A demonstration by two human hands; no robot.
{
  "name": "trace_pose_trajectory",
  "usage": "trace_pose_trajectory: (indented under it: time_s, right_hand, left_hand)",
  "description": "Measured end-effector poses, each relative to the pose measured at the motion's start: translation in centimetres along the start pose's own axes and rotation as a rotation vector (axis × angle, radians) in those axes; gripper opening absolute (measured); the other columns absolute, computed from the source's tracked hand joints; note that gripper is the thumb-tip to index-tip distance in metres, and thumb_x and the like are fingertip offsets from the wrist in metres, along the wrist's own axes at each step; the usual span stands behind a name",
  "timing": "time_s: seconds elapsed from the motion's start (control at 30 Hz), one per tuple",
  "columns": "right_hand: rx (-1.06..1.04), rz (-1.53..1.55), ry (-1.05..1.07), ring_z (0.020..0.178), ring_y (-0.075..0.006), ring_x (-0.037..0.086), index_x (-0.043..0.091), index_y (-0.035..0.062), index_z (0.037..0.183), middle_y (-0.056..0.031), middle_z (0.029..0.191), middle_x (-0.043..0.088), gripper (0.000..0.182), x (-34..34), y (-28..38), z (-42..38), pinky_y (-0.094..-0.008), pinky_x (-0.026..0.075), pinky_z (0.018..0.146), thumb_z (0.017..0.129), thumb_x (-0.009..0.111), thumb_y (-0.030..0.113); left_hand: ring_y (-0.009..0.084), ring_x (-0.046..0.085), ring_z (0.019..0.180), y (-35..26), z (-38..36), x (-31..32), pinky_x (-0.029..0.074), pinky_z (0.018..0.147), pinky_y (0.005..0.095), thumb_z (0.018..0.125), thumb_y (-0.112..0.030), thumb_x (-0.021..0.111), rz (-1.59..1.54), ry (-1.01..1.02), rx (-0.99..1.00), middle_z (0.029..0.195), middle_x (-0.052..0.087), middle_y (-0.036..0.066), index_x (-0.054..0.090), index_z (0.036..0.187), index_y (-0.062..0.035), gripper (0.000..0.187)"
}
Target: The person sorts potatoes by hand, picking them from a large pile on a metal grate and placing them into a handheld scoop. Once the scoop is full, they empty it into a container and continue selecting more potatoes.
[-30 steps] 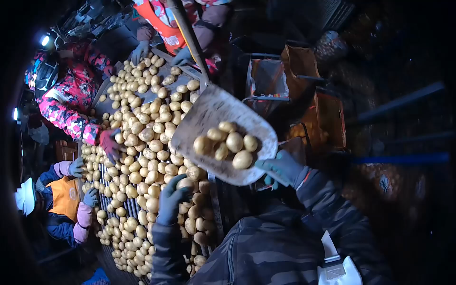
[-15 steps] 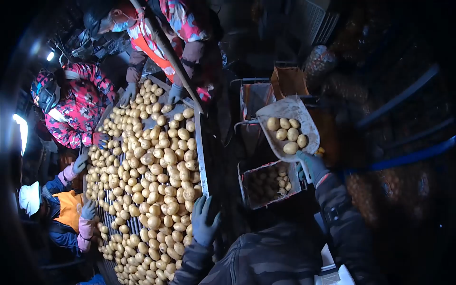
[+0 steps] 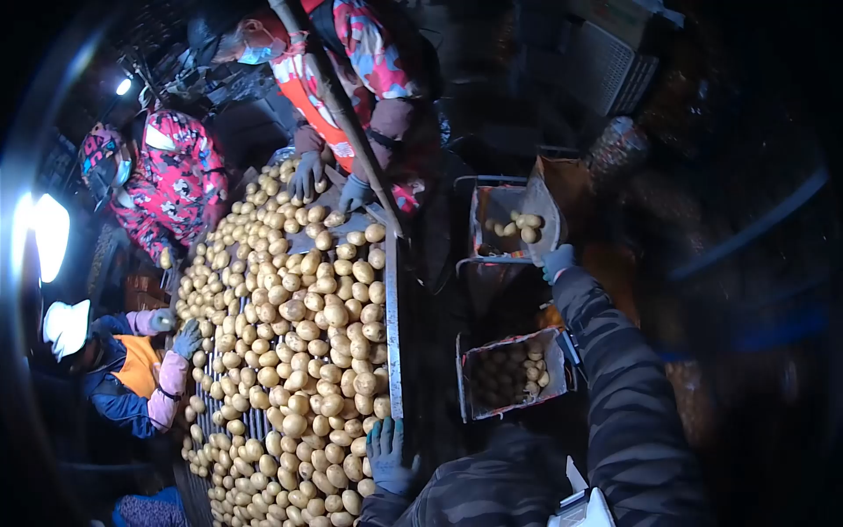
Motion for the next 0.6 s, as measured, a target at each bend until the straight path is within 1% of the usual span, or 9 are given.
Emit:
trace_pose_trajectory:
  time_s: [0.03,0.07,0.1,0.2,0.3,0.37,0.43,0.47,0.6]
  right_hand:
    - [0.006,0.037,-0.026,0.047,-0.0225,0.058,0.062,0.0072,0.087,-0.0099,0.066,0.061,0.01,-0.3,0.3,-0.7,-0.0411,0.046,0.04,0.09,0.068,0.016]
    - [0.049,0.28,0.23,0.046,-0.0227,0.056,0.063,0.0118,0.086,-0.0089,0.065,0.06,0.006,0.6,-1.7,1.2,-0.0419,0.043,0.04,0.09,0.066,0.015]
    - [-0.036,0.376,0.15,0.047,-0.0237,0.056,0.064,0.0152,0.086,-0.0077,0.064,0.059,0.005,0.4,-2.5,2.0,-0.0434,0.041,0.04,0.091,0.064,0.014]
    - [-0.046,0.396,0.059,0.054,-0.0229,0.059,0.072,0.0104,0.096,-0.0084,0.069,0.063,0.013,-1.0,-3.2,-0.8,-0.0426,0.048,0.046,0.091,0.069,0.022]
    - [-0.088,0.204,0.11,0.049,-0.0242,0.06,0.07,0.008,0.097,-0.0107,0.069,0.063,0.021,-2.3,-4.9,-4.9,-0.0414,0.048,0.041,0.093,0.07,0.029]
    - [-0.007,0.204,0.202,0.048,-0.0254,0.062,0.068,0.0038,0.099,-0.0143,0.072,0.067,0.025,-2.2,-6.1,-9.4,-0.0407,0.05,0.041,0.093,0.07,0.028]
    - [0.04,0.171,0.301,0.045,-0.0268,0.061,0.066,0.0034,0.094,-0.0137,0.068,0.064,0.033,-1.5,-7.7,-13.0,-0.0424,0.049,0.04,0.097,0.068,0.036]
    - [0.015,0.174,0.296,0.045,-0.0275,0.061,0.066,0.0022,0.089,-0.0147,0.067,0.064,0.036,-1.3,-8.3,-14.7,-0.0432,0.051,0.041,0.098,0.067,0.037]
    - [-0.036,0.065,0.485,0.045,-0.0252,0.061,0.067,0.0041,0.084,-0.0135,0.067,0.067,0.037,0.7,-7.4,-24.1,-0.0408,0.052,0.042,0.094,0.076,0.039]
  left_hand:
    - [0.0387,0.036,0.149,-0.1,-0.1,0.1,0.025,0.123,0.0567,0.076,-0.032,0.079,-0.005,0.004,-0.002,0.158,0.044,0.015,0.043,0.158,-0.0154,0.091]
    - [0.0387,0.036,0.149,0.0,-0.3,0.2,0.025,0.123,0.0568,0.076,-0.032,0.079,-0.008,0.001,-0.006,0.158,0.044,0.015,0.043,0.158,-0.0158,0.09]
    - [0.0388,0.036,0.149,0.1,-0.3,0.1,0.026,0.123,0.0568,0.076,-0.032,0.079,-0.007,-0.013,-0.015,0.158,0.044,0.015,0.044,0.157,-0.0162,0.09]
    - [0.0377,0.035,0.149,0.8,-0.8,0.7,0.025,0.124,0.0555,0.077,-0.035,0.078,0.002,-0.047,0.004,0.159,0.043,0.014,0.042,0.158,-0.0174,0.091]
    - [0.0364,0.034,0.151,0.9,-1.0,1.0,0.025,0.125,0.0554,0.077,-0.038,0.079,0.042,-0.038,0.019,0.16,0.042,0.014,0.041,0.159,-0.0171,0.092]
    - [0.0362,0.032,0.152,1.0,-1.1,1.2,0.024,0.125,0.0544,0.08,-0.04,0.078,0.037,-0.074,0.026,0.161,0.041,0.013,0.041,0.159,-0.0167,0.09]
    - [0.036,0.031,0.153,1.0,-1.5,1.3,0.024,0.125,0.0541,0.082,-0.043,0.077,0.021,-0.121,0.029,0.161,0.041,0.013,0.043,0.158,-0.0163,0.087]
    - [0.0373,0.037,0.149,0.9,-1.9,0.8,0.028,0.124,0.0517,0.087,-0.043,0.077,-0.022,-0.189,0.025,0.158,0.045,0.016,0.047,0.156,-0.0142,0.08]
    - [0.0409,0.05,0.138,0.7,-5.6,-1.0,0.039,0.118,0.0472,0.087,-0.031,0.081,-0.464,-0.465,-0.032,0.144,0.057,0.022,0.056,0.147,-0.006,0.069]
Point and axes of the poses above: each hand's wrist, its own z-axis towards the middle knuckle, its own x-axis out of the palm, y = z × x, the point moved 9 cm from there along z, towards the middle knuckle
